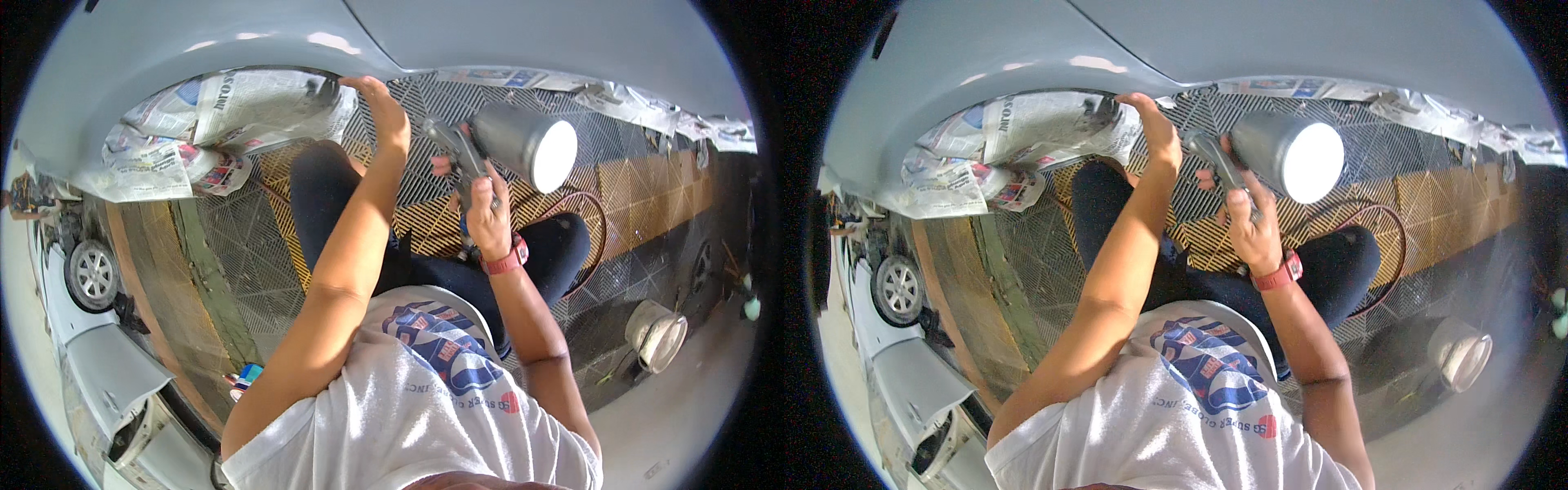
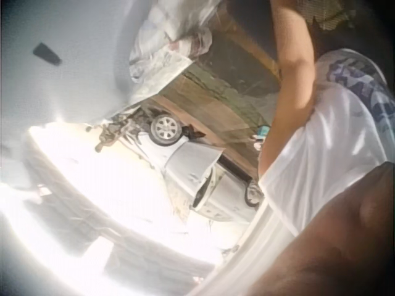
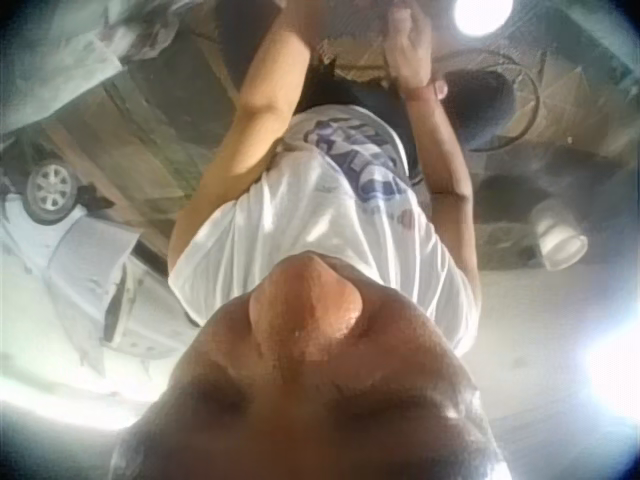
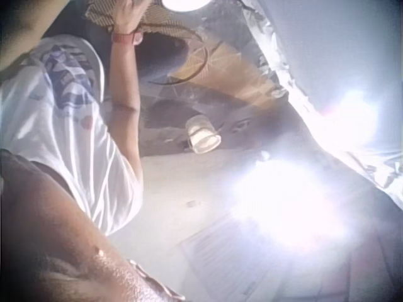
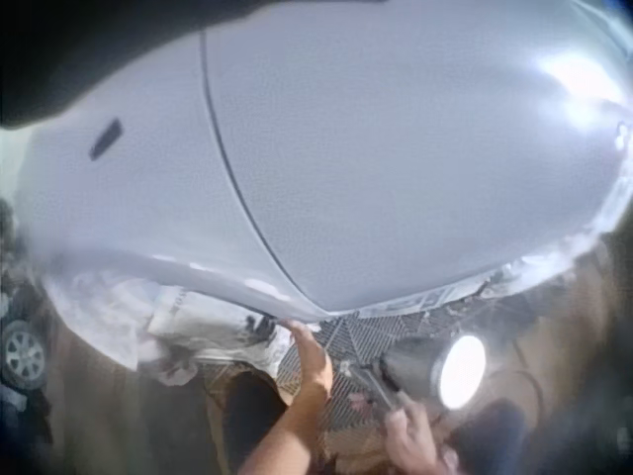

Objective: The person uses a spray gun to apply gray paint to a car hood covered with newspaper. They then use a sanding block to smooth the painted surface and wipe it with a blue cloth. The person continues to spray paint the hood in sections.

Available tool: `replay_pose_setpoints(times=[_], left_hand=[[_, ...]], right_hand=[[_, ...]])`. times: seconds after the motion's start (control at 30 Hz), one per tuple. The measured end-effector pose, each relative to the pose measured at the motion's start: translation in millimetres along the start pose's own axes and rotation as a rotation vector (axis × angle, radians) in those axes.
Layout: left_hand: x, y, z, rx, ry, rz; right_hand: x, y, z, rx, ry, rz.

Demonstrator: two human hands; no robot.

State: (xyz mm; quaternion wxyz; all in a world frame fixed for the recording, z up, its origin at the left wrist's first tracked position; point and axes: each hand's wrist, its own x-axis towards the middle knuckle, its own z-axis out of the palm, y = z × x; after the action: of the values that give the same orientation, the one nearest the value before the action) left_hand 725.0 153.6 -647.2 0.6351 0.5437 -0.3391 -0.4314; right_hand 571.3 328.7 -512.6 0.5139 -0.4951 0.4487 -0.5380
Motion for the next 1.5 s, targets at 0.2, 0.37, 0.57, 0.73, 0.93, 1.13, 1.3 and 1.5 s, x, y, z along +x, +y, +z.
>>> replay_pose_setpoints(times=[0.2, 0.37, 0.57, 0.73, 0.93, 1.13, 1.3, 1.5], left_hand=[[4, 8, 10, -0.366, -0.016, -0.409], [35, -34, 0, -0.659, -0.022, -0.439], [41, -65, 9, -0.879, -0.162, -0.511], [24, -68, 37, -0.889, -0.218, -0.487], [2, -66, 27, -0.480, -0.374, -0.477], [17, -63, 25, -0.744, -0.275, -0.408], [19, -51, 37, -1.052, -0.265, -0.525], [25, 6, 3, -1.129, -0.223, -0.545]], right_hand=[[21, 19, -25, -0.022, -0.113, 0.204], [27, 49, -46, -0.232, -0.206, 0.054], [23, 70, -47, -0.234, -0.090, -0.024], [26, 72, -52, -0.186, 0.024, 0.097], [29, 72, -61, -0.219, 0.072, 0.116], [27, 69, -58, -0.130, 0.093, 0.121], [28, 64, -60, -0.150, 0.082, 0.112], [31, 68, -61, -0.169, 0.117, 0.079]])
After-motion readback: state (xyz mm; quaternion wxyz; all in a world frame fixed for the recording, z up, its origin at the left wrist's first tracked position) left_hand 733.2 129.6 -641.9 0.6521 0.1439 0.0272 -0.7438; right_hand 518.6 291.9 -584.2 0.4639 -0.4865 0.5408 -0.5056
